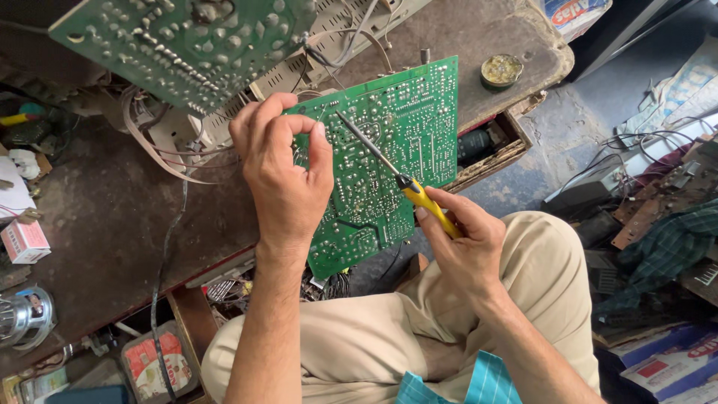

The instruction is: The person is soldering a green circuit board using a soldering iron and solder wire. They repeatedly heat solder joints and apply solder, occasionally repositioning the board and handling small components.

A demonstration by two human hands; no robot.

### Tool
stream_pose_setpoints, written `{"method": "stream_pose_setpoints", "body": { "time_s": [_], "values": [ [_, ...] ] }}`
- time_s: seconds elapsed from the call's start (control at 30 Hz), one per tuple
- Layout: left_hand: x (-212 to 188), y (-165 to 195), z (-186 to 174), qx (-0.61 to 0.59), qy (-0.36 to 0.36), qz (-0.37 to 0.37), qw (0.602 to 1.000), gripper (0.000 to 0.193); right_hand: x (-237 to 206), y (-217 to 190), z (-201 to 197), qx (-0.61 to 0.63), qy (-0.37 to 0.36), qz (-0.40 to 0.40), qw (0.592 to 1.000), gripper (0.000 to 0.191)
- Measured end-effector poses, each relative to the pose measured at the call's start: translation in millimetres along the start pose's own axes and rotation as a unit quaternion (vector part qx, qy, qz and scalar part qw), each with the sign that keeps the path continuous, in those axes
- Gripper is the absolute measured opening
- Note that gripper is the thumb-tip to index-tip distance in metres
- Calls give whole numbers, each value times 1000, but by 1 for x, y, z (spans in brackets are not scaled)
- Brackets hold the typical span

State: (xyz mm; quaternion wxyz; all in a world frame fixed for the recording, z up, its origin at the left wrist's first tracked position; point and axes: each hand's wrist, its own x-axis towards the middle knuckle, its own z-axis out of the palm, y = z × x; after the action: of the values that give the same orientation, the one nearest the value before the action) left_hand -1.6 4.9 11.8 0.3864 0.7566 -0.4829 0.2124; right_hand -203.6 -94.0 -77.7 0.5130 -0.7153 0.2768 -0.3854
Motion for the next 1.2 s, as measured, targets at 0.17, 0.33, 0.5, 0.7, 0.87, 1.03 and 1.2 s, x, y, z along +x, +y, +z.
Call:
{"method": "stream_pose_setpoints", "body": {
  "time_s": [0.17,0.33,0.5,0.7,0.87,1.03,1.2],
  "values": [
    [0,0,2,-1,4,-1,1000,16,2,-1,3,4,-1,6,1000,28],
    [-1,-1,3,-2,5,-3,1000,15,4,0,4,6,-4,-1,1000,28],
    [-1,-2,3,-4,5,-4,1000,14,3,4,5,10,-7,11,1000,28],
    [-2,-2,4,-1,5,1,1000,14,3,17,10,48,-8,-3,999,28],
    [-2,-2,5,-3,5,1,1000,15,2,24,14,65,-6,-16,998,28],
    [-2,-2,5,-4,7,0,1000,16,2,24,15,42,2,-23,999,27],
    [-1,-3,6,-11,8,1,1000,16,-3,19,11,42,19,-30,998,28]
  ]
}}
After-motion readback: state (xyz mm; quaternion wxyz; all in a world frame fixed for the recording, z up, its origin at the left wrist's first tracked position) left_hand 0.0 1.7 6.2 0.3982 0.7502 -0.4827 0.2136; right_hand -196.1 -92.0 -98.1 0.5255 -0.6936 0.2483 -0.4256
